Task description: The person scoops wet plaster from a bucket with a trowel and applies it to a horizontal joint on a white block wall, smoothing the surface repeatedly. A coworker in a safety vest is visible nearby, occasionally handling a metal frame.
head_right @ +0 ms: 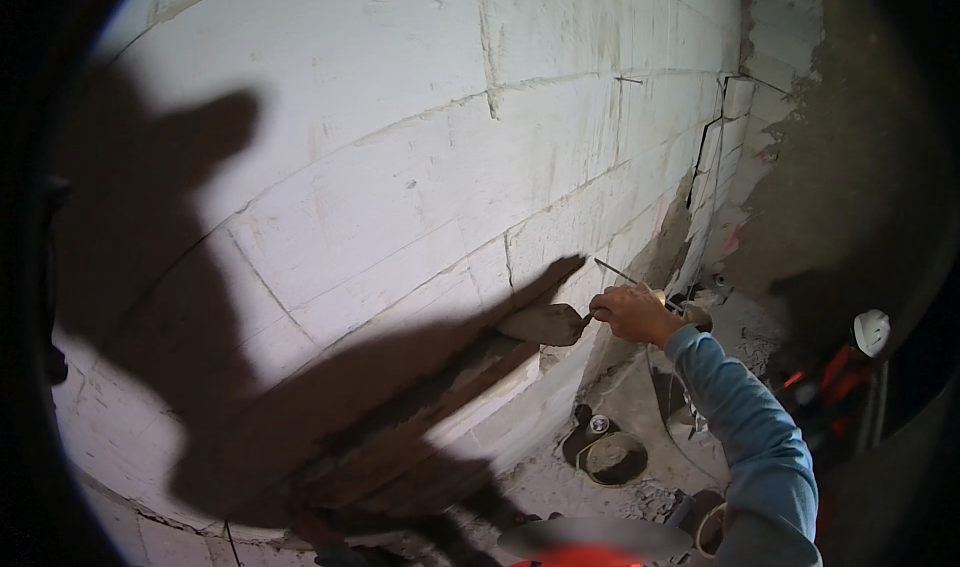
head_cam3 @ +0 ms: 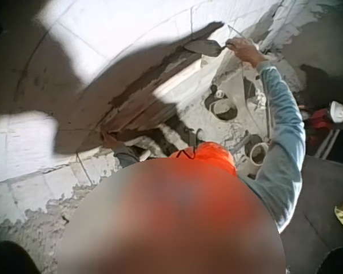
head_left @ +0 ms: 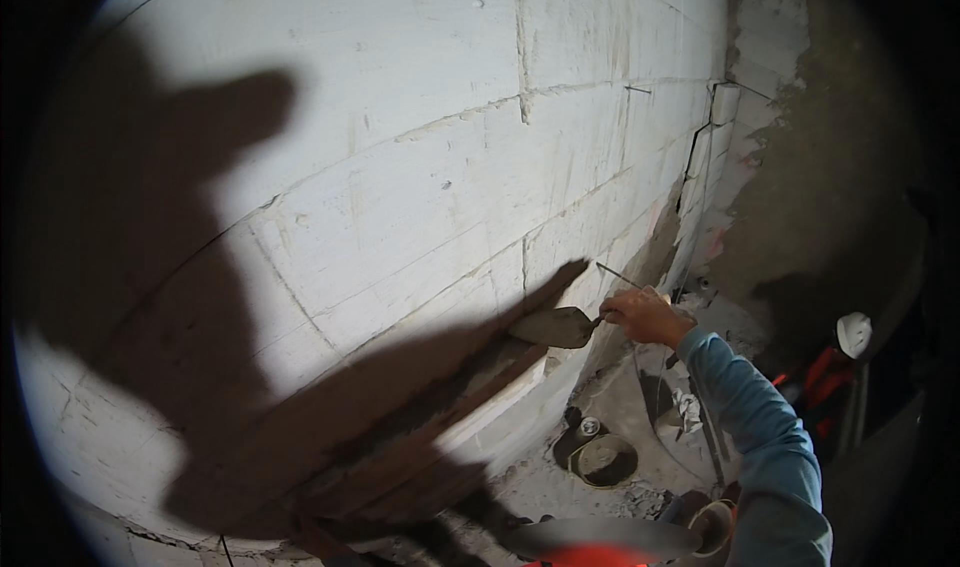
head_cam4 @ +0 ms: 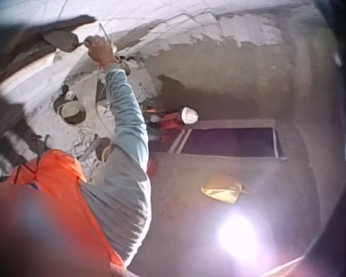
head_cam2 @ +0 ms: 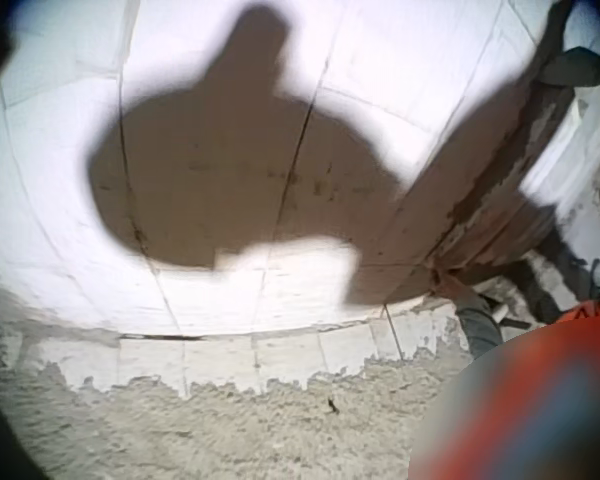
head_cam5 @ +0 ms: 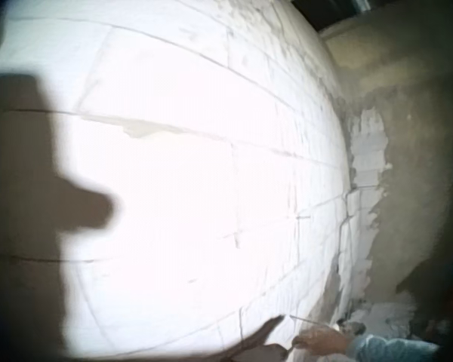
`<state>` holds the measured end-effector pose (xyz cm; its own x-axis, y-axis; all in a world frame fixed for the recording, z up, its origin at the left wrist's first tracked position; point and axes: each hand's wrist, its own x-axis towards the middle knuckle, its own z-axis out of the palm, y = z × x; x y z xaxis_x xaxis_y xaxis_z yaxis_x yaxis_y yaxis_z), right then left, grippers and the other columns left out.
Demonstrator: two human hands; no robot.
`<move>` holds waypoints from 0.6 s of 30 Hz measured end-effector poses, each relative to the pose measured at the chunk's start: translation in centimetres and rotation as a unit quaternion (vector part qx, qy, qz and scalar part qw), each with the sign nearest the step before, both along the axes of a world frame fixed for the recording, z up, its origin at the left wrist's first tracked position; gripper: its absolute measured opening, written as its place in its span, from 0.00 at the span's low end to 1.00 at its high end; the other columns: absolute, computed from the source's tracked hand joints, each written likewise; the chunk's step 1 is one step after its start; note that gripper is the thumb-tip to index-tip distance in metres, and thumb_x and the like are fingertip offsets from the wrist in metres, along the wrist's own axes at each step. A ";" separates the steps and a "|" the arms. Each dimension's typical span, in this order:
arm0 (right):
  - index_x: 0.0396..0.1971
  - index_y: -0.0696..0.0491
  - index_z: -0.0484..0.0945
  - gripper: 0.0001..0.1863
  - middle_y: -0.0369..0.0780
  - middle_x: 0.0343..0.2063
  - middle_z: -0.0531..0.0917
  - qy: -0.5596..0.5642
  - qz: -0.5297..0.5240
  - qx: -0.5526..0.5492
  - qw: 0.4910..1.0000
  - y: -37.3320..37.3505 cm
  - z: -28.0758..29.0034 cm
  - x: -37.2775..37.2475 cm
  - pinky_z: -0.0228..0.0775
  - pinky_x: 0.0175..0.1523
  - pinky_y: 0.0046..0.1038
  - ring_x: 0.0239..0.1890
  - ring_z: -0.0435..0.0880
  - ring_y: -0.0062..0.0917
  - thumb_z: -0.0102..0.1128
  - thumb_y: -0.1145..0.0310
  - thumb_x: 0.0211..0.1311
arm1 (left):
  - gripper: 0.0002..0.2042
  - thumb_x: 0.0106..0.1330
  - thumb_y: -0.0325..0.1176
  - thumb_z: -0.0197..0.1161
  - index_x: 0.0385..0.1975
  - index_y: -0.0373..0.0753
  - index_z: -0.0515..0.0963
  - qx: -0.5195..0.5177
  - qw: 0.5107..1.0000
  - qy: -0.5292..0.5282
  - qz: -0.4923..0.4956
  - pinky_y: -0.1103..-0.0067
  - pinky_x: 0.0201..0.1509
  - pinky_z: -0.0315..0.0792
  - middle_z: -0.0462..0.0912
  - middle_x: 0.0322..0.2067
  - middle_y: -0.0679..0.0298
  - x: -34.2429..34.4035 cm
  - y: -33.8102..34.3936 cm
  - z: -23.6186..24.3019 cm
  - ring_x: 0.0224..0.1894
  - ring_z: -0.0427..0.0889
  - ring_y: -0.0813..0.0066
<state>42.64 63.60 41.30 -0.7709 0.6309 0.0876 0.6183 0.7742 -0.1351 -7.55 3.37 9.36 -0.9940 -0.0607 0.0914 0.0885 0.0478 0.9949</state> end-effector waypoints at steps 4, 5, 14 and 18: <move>0.55 0.48 0.89 0.19 0.44 0.49 0.92 -0.078 0.029 -0.085 0.993 0.7 1.8 0.1 0.77 0.64 0.48 0.57 0.89 0.43 0.56 0.53 0.83 | 0.24 0.83 0.42 0.62 0.72 0.39 0.79 0.009 0.999 -0.029 0.037 0.64 0.69 0.77 0.85 0.63 0.50 3.7 1.8 4.6 0.63 0.84 0.56; 0.55 0.49 0.89 0.19 0.45 0.49 0.92 -0.073 0.043 -0.109 0.990 0.7 2.7 0.1 0.78 0.64 0.47 0.57 0.89 0.43 0.55 0.53 0.83 | 0.24 0.82 0.43 0.62 0.72 0.39 0.79 0.011 0.998 -0.036 0.045 0.63 0.69 0.77 0.85 0.63 0.50 4.6 2.4 5.8 0.63 0.84 0.55; 0.44 0.49 0.88 0.12 0.42 0.35 0.91 0.006 0.172 -0.059 0.983 -2.3 3.2 0.8 0.84 0.41 0.53 0.36 0.92 0.44 0.60 0.59 0.77 | 0.26 0.79 0.51 0.66 0.70 0.42 0.82 0.017 0.989 -0.091 0.114 0.57 0.70 0.75 0.85 0.66 0.53 9.7 6.8 13.0 0.65 0.84 0.54; 0.47 0.47 0.89 0.13 0.42 0.35 0.91 0.141 0.170 -0.189 0.957 -5.7 -5.3 6.4 0.82 0.36 0.45 0.34 0.92 0.38 0.57 0.58 0.81 | 0.28 0.77 0.54 0.68 0.69 0.44 0.83 0.004 0.985 -0.115 0.131 0.54 0.70 0.75 0.86 0.67 0.54 10.6 7.4 15.6 0.66 0.84 0.54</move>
<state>49.08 57.94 35.97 -0.9163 0.3762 0.1371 0.2374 0.7862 -0.5705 3.03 10.78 24.91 -0.9385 -0.3179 -0.1348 -0.1526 0.0314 0.9878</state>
